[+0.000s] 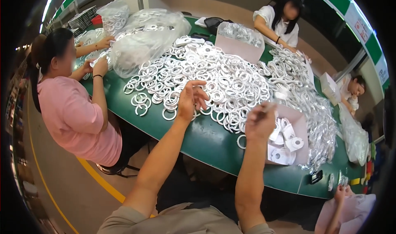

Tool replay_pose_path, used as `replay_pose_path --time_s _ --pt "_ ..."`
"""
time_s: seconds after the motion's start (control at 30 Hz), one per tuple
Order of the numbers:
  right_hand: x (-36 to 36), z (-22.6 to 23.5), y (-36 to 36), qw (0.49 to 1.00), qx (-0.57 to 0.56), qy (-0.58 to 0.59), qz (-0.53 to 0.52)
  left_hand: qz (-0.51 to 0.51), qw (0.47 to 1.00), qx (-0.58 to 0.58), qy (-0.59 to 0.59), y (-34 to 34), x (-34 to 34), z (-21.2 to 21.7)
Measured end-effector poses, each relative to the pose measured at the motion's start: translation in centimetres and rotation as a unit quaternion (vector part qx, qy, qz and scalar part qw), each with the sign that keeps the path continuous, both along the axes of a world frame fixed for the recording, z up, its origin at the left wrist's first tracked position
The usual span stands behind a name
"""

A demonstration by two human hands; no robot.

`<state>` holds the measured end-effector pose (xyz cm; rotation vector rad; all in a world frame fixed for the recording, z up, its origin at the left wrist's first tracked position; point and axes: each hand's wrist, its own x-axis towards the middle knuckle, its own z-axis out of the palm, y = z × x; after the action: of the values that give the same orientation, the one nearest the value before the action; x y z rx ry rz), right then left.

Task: Assembling small lighting components by inserting electrical parts into white circular housings on a production line.

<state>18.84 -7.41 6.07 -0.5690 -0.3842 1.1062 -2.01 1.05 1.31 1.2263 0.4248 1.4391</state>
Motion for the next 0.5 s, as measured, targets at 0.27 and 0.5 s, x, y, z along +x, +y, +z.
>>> replay_pose_path --time_s 0.27,0.5 --pt "-1.3 -0.1 3.1 0.973 -0.103 -0.208 -0.005 0.179 0.980 0.029 0.085 -0.5 0.8 -0.7" --pt "-1.5 -4.0 12.7 0.568 -0.180 -0.792 -0.130 0.210 0.961 0.122 0.135 -0.5 2.0 -1.2"
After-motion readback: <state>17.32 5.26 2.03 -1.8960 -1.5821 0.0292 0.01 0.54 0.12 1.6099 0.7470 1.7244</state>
